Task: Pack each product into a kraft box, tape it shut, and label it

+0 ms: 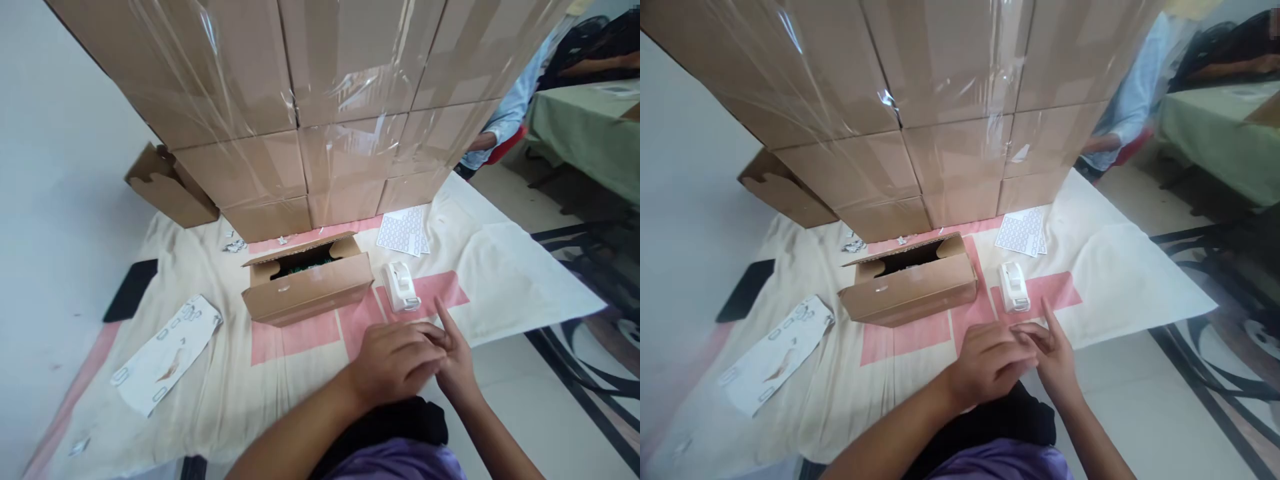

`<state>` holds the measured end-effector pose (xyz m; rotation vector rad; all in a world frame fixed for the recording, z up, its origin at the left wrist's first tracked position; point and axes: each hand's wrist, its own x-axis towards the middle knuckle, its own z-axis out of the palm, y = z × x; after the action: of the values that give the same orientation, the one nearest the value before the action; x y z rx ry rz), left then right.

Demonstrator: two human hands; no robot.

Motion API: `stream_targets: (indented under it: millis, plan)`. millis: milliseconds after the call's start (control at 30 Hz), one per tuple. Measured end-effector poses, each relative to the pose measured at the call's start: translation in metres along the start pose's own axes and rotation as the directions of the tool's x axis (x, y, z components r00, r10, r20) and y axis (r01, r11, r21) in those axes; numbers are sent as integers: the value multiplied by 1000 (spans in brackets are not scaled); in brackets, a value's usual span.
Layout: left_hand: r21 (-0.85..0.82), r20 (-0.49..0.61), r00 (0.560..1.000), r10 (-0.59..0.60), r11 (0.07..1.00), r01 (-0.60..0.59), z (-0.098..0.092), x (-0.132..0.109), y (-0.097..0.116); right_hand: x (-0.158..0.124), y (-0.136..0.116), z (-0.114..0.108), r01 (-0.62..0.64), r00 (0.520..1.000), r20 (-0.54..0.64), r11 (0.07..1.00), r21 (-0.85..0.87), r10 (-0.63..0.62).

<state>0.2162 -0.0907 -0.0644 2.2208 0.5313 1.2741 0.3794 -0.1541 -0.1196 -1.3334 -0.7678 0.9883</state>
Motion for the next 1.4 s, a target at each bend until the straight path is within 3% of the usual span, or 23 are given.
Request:
stream_targets:
  millis: [100, 200, 267, 333, 400, 467, 567, 633, 833, 967, 1067, 1200, 1400]
  plan:
    - [-61, -307, 945, -118, 993, 104, -45, -13, 26, 6, -14, 16, 190, 978, 107, 978, -90, -180]
    - [64, -482, 849, -217, 958, 281, -97, -26, 36, 31, -48, 51, 507, 850, 266, 842, -183, -455]
    - [153, -532, 808, -252, 910, 385, -129, -32, 35, 57, -74, 82, 688, 718, 335, 693, -215, -610]
    - [191, -546, 786, -288, 871, 452, -158, -33, 33, 84, -95, 112, 772, 629, 396, 594, -224, -669]
    - [197, -538, 770, -344, 837, 511, -179, -28, 31, 103, -105, 135, 808, 582, 460, 540, -235, -671]
    - [186, -503, 751, -428, 794, 578, -193, -17, 29, 110, -104, 148, 800, 585, 532, 542, -257, -612]
    - [145, -405, 713, -572, 730, 668, -199, 6, 25, 105, -91, 151, 756, 623, 600, 583, -297, -501]
    - [81, -342, 672, -657, 691, 718, -196, 22, 19, 100, -82, 145, 753, 623, 620, 581, -310, -477]
    - [-70, -176, 568, -804, 585, 808, -179, 48, -13, 107, -64, 136, 843, 489, 575, 525, -118, -656]
    - [-82, -190, 511, -839, 532, 843, -179, 47, -30, 111, -61, 142, 856, 470, 522, 511, -74, -712]
    - [-58, -199, 505, -840, 524, 850, -178, 44, -35, 109, -60, 145, 869, 454, 508, 490, -71, -732]
    - [-46, -251, 536, -806, 563, 825, -175, 43, -37, 108, -55, 143, 901, 399, 462, 433, -37, -792]
    - [-137, -205, 539, -817, 570, 810, -180, 49, -43, 108, -50, 144, 909, 388, 444, 415, -40, -808]
